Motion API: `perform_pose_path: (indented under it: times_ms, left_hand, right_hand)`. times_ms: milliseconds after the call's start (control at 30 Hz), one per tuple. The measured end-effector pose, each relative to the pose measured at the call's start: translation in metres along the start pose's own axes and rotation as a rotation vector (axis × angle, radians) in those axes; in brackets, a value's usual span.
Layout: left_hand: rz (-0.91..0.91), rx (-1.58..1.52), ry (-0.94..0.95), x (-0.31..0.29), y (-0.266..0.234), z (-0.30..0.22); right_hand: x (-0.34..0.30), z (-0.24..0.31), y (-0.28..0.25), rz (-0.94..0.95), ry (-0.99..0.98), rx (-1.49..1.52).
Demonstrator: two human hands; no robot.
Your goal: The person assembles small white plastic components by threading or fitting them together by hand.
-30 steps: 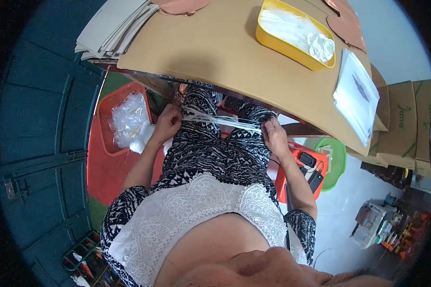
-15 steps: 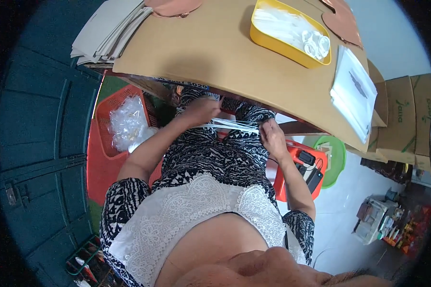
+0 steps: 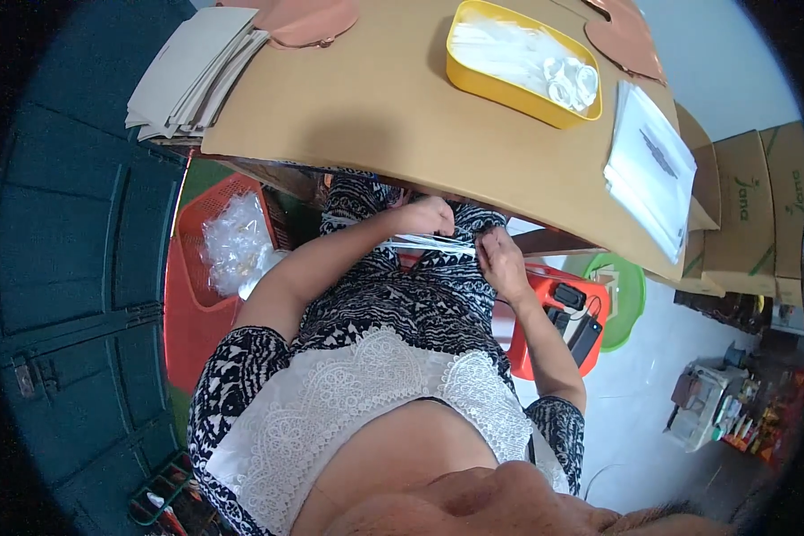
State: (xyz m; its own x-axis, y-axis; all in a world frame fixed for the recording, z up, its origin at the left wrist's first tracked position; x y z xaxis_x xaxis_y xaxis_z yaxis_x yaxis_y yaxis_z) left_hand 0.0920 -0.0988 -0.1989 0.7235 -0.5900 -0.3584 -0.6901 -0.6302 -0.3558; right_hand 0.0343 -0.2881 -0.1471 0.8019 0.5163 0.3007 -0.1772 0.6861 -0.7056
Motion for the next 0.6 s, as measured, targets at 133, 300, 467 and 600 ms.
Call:
perform_pose_path:
  times_ms: [133,300,467,600]
  left_hand:
    - [-0.418,0.349,0.092,-0.001,-0.005,-0.001]
    - [-0.591,0.932,0.126,-0.044,0.007,-0.051]
    - [-0.260,0.839,-0.109,-0.071,0.004,-0.080]
    - [-0.203,0.763,0.040,-0.095,-0.018,-0.112]
  right_hand:
    - [0.003,-0.002,-0.001,0.003,-0.004,0.012]
    - [0.003,0.025,-0.017,-0.082,-0.076,0.046]
    - [0.009,0.066,-0.035,-0.103,-0.187,0.123]
    - [0.022,0.101,-0.061,-0.110,-0.261,0.196]
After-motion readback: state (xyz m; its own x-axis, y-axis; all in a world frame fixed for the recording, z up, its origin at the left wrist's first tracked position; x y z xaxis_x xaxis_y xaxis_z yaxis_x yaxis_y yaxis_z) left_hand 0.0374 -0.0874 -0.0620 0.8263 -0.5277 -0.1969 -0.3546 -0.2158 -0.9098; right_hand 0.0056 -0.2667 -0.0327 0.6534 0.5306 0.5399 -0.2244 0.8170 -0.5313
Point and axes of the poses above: each hand's wrist, its own x-axis towards the middle knuckle, its own y-axis out of the palm, z = x × y, the point moved 3 cm from there along x, towards the middle knuckle, and after that the axes turned 10 degrees about x, right-handed, at the moved point
